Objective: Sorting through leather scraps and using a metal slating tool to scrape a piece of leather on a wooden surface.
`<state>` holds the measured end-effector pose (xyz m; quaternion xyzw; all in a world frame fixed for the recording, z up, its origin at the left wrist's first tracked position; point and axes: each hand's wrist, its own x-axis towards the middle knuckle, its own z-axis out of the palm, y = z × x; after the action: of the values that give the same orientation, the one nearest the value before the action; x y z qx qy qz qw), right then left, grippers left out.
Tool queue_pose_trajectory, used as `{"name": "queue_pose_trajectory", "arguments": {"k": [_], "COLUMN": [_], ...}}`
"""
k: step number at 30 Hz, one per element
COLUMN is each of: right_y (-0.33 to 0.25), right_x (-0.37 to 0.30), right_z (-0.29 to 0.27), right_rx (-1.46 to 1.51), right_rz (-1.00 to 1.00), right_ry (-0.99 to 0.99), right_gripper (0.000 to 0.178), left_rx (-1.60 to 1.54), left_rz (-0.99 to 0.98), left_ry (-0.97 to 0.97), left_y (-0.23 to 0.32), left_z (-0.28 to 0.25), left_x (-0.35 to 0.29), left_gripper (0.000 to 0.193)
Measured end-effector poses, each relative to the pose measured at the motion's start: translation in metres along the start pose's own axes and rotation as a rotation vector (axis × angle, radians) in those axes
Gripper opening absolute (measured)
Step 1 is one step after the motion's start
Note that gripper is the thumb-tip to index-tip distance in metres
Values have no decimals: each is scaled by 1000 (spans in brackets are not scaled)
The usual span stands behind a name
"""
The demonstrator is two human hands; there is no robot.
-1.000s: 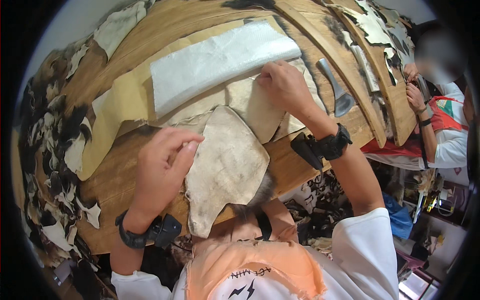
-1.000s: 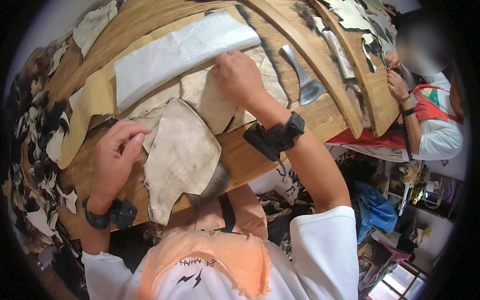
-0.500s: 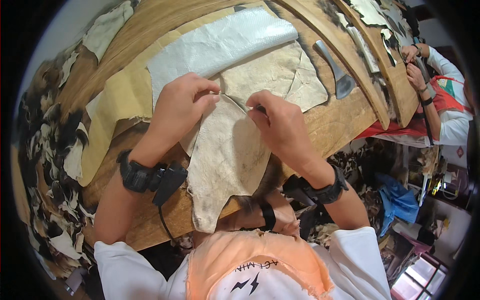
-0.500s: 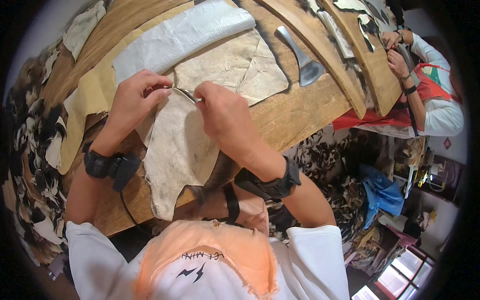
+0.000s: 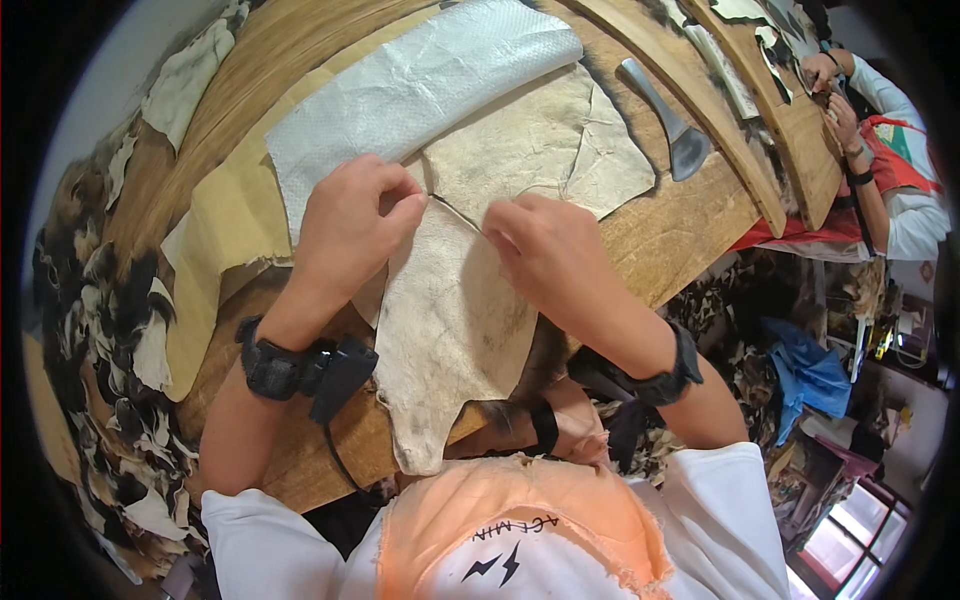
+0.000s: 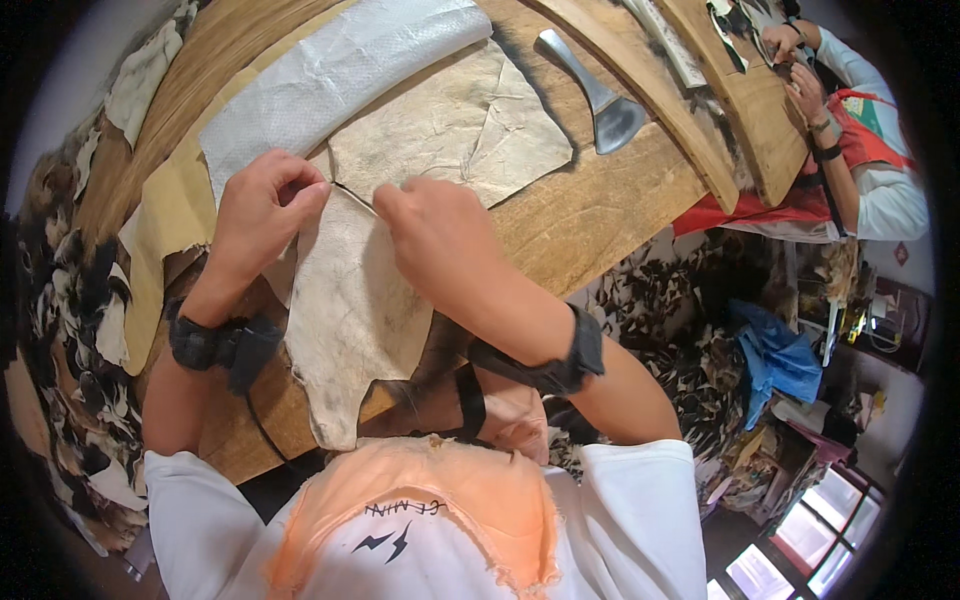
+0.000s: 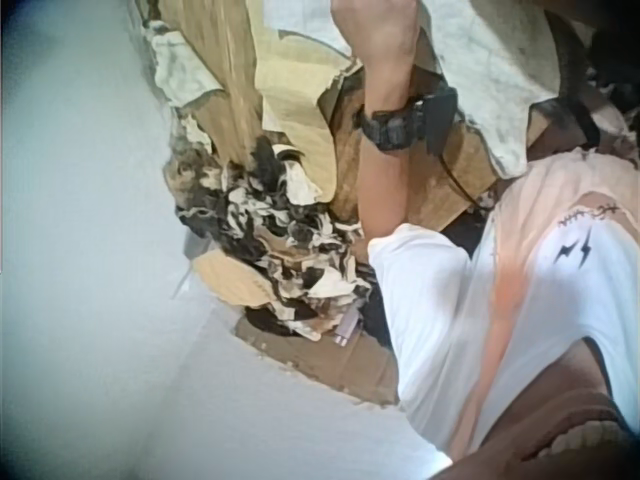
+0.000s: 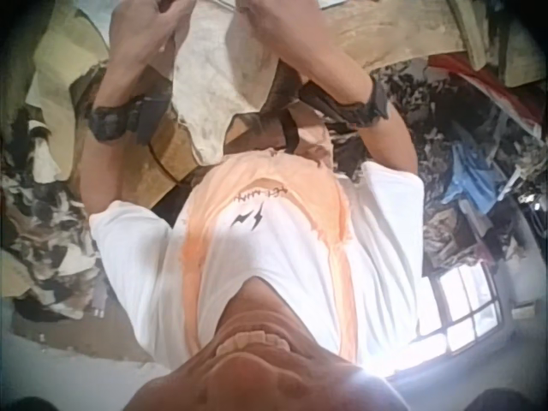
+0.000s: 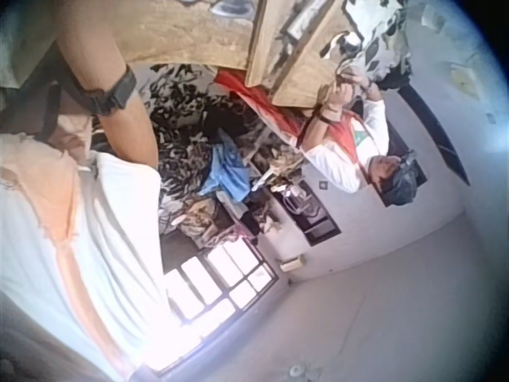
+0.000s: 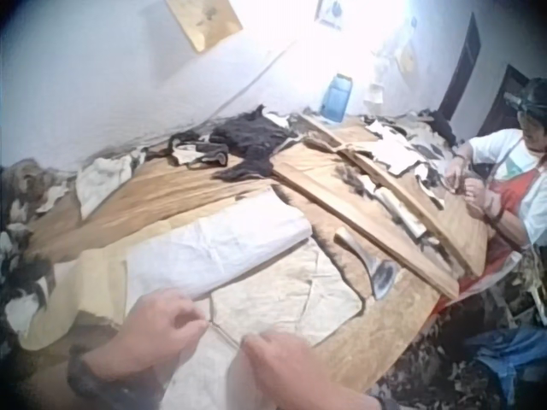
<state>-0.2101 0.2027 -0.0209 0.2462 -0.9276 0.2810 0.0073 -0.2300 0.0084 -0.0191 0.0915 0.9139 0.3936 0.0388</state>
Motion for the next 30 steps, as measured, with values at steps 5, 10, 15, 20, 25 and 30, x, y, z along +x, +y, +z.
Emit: {"name": "queue_pose_trajectory", "arguments": {"k": [5, 10, 15, 20, 25, 30], "right_y": [-7, -7, 8, 9, 14, 28], "right_x": [-43, -54, -30, -24, -26, -18], "right_z": [-45, -77, -41, -31, -26, -26], "right_rx": [-33, -41, -145, -206, -307, -158], "right_rz": [12, 176, -178, -298, -354, -370], "right_ry": [-308, -418, 63, 11, -112, -2], "right_gripper": [9, 17, 11, 14, 16, 11], "left_rx": [174, 7, -185, -128, -167, -151], "left_rz": [37, 56, 231, 237, 225, 230], "left_ry": [49, 80, -204, -293, -330, -332], "left_y": [-2, 17, 17, 10, 9, 6], "left_z": [3, -3, 3, 6, 4, 5], "left_x": [-2, 2, 13, 16, 16, 16], "left_gripper": [11, 11, 14, 20, 22, 25]}}
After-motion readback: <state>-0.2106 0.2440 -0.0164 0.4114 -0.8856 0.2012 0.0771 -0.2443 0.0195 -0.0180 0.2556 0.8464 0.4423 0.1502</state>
